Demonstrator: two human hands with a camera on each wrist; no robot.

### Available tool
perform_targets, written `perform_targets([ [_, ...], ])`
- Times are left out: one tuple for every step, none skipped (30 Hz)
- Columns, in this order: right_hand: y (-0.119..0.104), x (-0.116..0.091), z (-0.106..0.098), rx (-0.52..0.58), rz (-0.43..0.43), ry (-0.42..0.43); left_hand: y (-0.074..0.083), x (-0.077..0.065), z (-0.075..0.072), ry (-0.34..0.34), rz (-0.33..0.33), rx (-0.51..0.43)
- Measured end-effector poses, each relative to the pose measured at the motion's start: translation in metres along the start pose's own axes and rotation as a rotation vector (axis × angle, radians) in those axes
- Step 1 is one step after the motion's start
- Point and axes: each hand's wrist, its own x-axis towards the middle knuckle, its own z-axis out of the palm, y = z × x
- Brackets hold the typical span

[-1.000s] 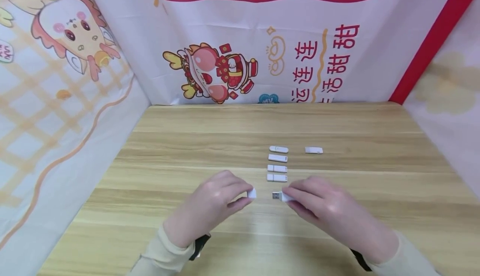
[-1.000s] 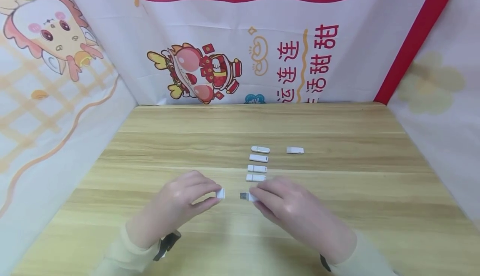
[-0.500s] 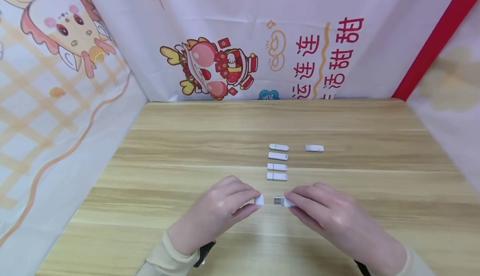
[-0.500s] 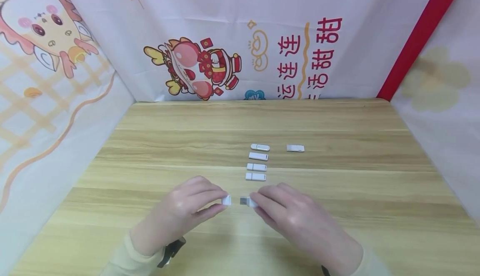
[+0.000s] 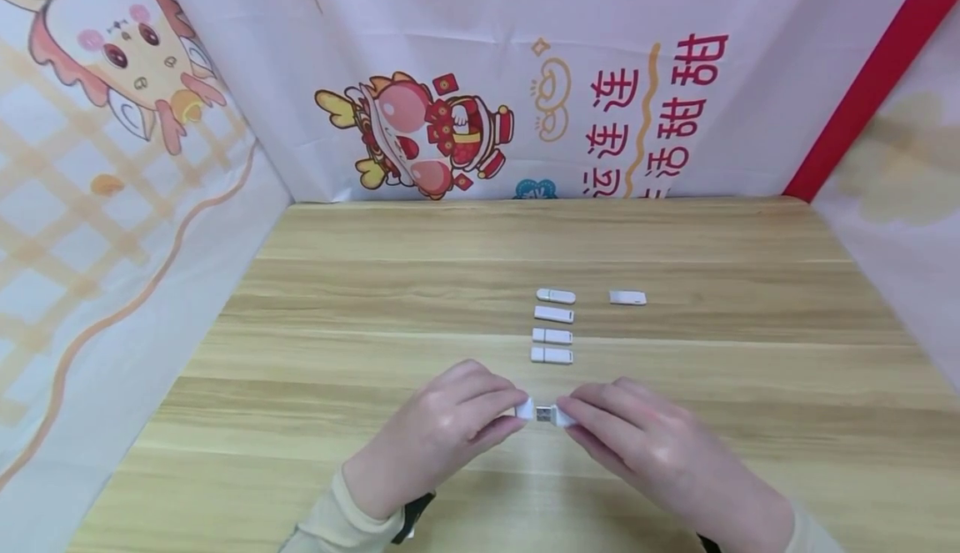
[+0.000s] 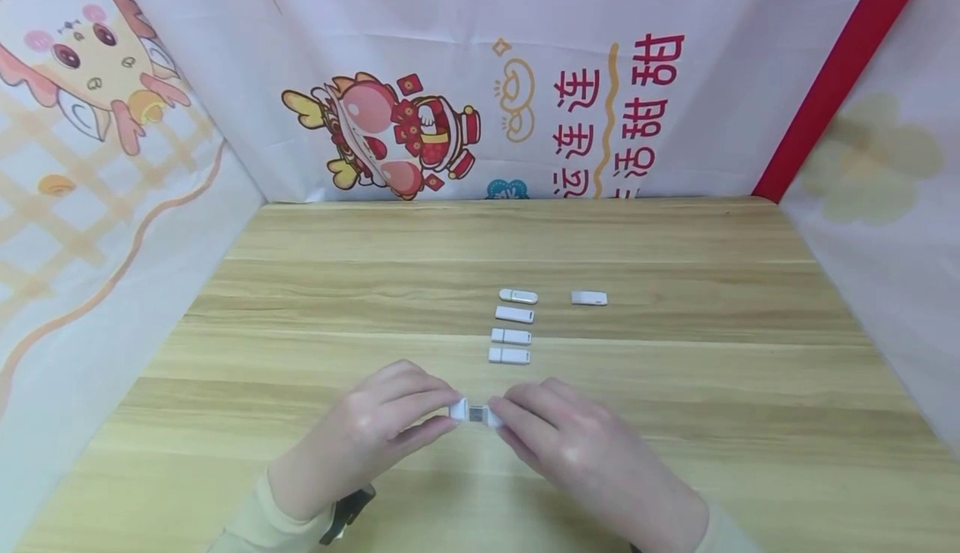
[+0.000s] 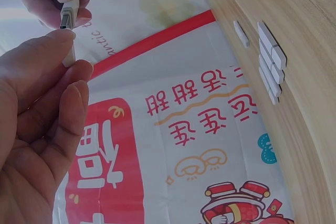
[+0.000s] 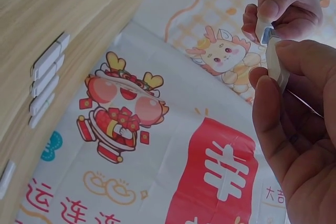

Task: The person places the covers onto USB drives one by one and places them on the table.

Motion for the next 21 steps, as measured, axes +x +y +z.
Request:
perform_targets([
  [-0.0003,0.0,0.0004,-0.003,-0.001,0.003,0.0001,-0.0002,0.0003,0.0,-0.001,0.002],
  [-0.0006,0.0,0.0008,-0.003,-0.001,0.004,0.0002,-0.0003,0.0006,0.001,0.0,0.004],
  [-0.0008,0.0002,0.0011,-0.002,0.0,0.004,0.0002,-0.0003,0.0009,0.003,0.002,0.006],
  [-0.001,0.0003,0.0014,-0.002,0.001,0.005,0.0003,-0.0004,0.0013,0.006,0.003,0.008],
  [-0.0012,0.0004,0.0017,-0.003,0.002,0.006,0.0002,-0.0004,0.0018,0.01,0.005,0.011],
  [-0.0013,0.0004,0.0021,-0.002,0.002,0.007,0.0002,-0.0003,0.0023,0.015,0.009,0.014],
  [-0.0015,0.0005,0.0022,-0.004,0.002,0.008,0.0003,0.0,0.0026,0.018,0.012,0.016],
  [-0.0015,0.0007,0.0023,-0.006,0.002,0.009,0.0002,0.0003,0.0029,0.022,0.015,0.016],
  [-0.0015,0.0006,0.0025,-0.007,0.004,0.01,0.0,0.0005,0.0032,0.027,0.019,0.017],
  [-0.0014,0.0005,0.0025,-0.008,0.008,0.01,-0.0001,0.0006,0.0034,0.031,0.021,0.015],
  [-0.0014,0.0003,0.0025,-0.01,0.012,0.01,-0.0003,0.0008,0.0037,0.035,0.024,0.015],
  [-0.0014,0.0,0.0026,-0.012,0.015,0.008,-0.0005,0.0009,0.0039,0.039,0.025,0.011],
  [-0.0013,-0.0003,0.0027,-0.013,0.019,0.007,-0.0007,0.001,0.0042,0.042,0.025,0.007],
  [-0.0013,-0.0006,0.0028,-0.014,0.022,0.006,-0.0009,0.0011,0.0044,0.046,0.027,0.006],
  [-0.0011,-0.0007,0.003,-0.013,0.026,0.006,-0.0011,0.0011,0.0047,0.05,0.027,0.004],
  [-0.001,-0.0009,0.0032,-0.011,0.027,0.007,-0.0013,0.0011,0.0049,0.054,0.028,0.002],
  [-0.0008,-0.0009,0.0036,-0.005,0.028,0.009,-0.0015,0.0011,0.0051,0.06,0.032,0.003],
  [-0.0006,-0.0008,0.0039,-0.001,0.026,0.01,-0.0016,0.0012,0.0054,0.064,0.037,0.004],
  [-0.0003,-0.0008,0.0044,0.005,0.025,0.013,-0.0018,0.0013,0.0057,0.069,0.043,0.005],
  [-0.0001,-0.0007,0.0048,0.01,0.024,0.015,-0.0019,0.0015,0.006,0.074,0.05,0.007],
  [0.0001,-0.0008,0.0052,0.017,0.026,0.014,-0.0019,0.0017,0.0063,0.078,0.055,0.006],
])
